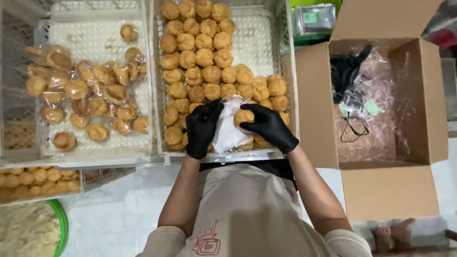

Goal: Picking up individual cream puffs from a tray and placing them into small plastic bags for packaging.

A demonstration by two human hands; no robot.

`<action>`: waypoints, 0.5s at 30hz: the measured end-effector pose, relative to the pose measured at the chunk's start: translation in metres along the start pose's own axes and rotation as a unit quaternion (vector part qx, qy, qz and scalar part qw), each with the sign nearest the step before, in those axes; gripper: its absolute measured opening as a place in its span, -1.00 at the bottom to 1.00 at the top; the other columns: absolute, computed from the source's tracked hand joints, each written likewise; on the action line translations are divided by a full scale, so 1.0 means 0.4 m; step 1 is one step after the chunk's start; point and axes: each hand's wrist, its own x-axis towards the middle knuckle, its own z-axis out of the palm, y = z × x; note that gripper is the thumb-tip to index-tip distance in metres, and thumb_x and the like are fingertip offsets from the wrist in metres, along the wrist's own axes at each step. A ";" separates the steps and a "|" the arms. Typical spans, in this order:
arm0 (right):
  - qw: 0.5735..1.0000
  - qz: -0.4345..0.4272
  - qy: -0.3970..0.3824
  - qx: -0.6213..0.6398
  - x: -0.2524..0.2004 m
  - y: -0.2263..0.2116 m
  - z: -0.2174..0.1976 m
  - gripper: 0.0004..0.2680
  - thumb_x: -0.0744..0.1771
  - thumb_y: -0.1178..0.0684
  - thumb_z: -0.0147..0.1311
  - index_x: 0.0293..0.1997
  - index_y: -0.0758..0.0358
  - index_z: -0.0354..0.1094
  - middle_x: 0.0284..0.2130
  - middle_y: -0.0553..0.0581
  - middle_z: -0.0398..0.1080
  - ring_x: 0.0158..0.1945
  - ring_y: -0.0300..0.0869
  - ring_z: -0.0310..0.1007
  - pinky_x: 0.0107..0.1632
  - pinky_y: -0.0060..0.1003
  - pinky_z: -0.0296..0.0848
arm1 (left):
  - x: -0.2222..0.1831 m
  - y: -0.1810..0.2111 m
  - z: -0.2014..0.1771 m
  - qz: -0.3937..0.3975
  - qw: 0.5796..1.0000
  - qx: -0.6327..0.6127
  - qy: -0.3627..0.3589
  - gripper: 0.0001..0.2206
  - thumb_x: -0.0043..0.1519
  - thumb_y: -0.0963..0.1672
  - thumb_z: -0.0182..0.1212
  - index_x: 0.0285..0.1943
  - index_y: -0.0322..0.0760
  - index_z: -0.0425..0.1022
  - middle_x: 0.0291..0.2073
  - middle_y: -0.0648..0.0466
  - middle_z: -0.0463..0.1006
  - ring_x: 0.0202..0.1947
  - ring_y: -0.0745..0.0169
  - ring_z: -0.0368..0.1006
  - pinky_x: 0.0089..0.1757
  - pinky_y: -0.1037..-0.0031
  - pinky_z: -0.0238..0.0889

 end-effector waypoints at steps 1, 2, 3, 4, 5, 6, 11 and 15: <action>0.995 0.013 0.072 0.064 -0.007 0.017 0.011 -0.61 0.21 0.09 0.43 0.14 0.12 0.47 0.04 0.16 0.54 0.18 -0.03 0.47 0.29 -0.07 0.36 | -0.005 0.013 -0.006 -0.012 0.999 -0.022 0.020 -0.84 0.14 -0.07 0.50 -0.17 -0.13 0.69 -0.34 0.00 0.67 -0.20 0.09 0.62 -0.14 0.29 0.48; 0.981 0.021 0.142 0.128 -0.007 0.033 0.023 -0.61 0.21 0.08 0.47 0.13 0.16 0.47 0.03 0.15 0.53 0.19 -0.11 0.47 0.31 -0.14 0.35 | -0.004 0.027 -0.016 -0.021 0.998 -0.044 0.043 -0.80 0.05 -0.06 0.62 -0.19 -0.03 0.74 -0.36 0.11 0.68 -0.24 0.22 0.63 -0.14 0.38 0.48; 0.981 0.021 0.144 0.129 -0.015 0.020 0.012 -0.61 0.21 0.08 0.47 0.13 0.16 0.47 0.03 0.15 0.53 0.19 -0.11 0.47 0.31 -0.14 0.35 | -0.010 0.032 -0.016 -0.019 0.998 -0.043 0.041 -0.80 0.05 -0.06 0.62 -0.19 -0.03 0.74 -0.36 0.11 0.68 -0.24 0.22 0.63 -0.14 0.38 0.48; 0.962 0.024 0.175 0.207 -0.025 0.006 0.003 -0.62 0.25 0.18 0.38 0.18 0.21 0.43 0.08 0.16 0.49 0.20 -0.14 0.43 0.29 -0.15 0.38 | -0.019 0.037 -0.015 0.048 0.996 -0.041 0.065 -0.83 0.13 -0.11 0.55 -0.12 -0.11 0.73 -0.34 0.05 0.68 -0.23 0.15 0.62 -0.13 0.36 0.48; 0.936 0.027 0.205 0.284 -0.035 -0.007 -0.006 -0.63 0.28 0.27 0.29 0.23 0.25 0.39 0.13 0.18 0.45 0.22 -0.16 0.40 0.27 -0.16 0.42 | -0.029 0.041 -0.016 0.115 0.989 -0.038 0.089 -0.84 0.21 -0.17 0.48 -0.05 -0.19 0.71 -0.33 -0.01 0.67 -0.23 0.09 0.62 -0.12 0.34 0.47; 0.936 0.026 0.208 0.284 -0.036 -0.006 -0.004 -0.63 0.28 0.27 0.29 0.23 0.25 0.39 0.13 0.18 0.45 0.22 -0.16 0.40 0.27 -0.16 0.42 | -0.042 0.057 -0.009 0.117 0.988 -0.039 0.087 -0.84 0.21 -0.17 0.48 -0.05 -0.19 0.71 -0.33 -0.01 0.67 -0.23 0.09 0.62 -0.12 0.34 0.47; 0.930 -0.013 0.231 0.284 -0.052 -0.058 -0.019 -0.59 0.27 0.31 0.32 0.23 0.25 0.29 -0.13 0.22 0.53 -0.11 -0.19 0.56 0.00 -0.23 0.62 | -0.061 -0.111 0.099 0.368 0.896 0.247 0.006 -0.56 0.27 -0.07 0.26 0.38 0.17 0.46 0.04 0.24 0.61 0.10 0.22 0.46 0.22 0.18 0.22; 0.917 -0.007 0.240 0.318 -0.042 -0.025 -0.011 -0.64 0.22 0.34 0.37 0.06 0.29 0.32 -0.08 0.25 0.51 -0.21 -0.21 0.59 -0.06 -0.27 0.65 | -0.083 0.046 0.058 0.384 0.916 0.115 0.024 -0.69 0.25 -0.14 0.36 0.19 -0.01 0.63 0.00 0.20 0.67 0.05 0.15 0.55 0.13 0.25 0.33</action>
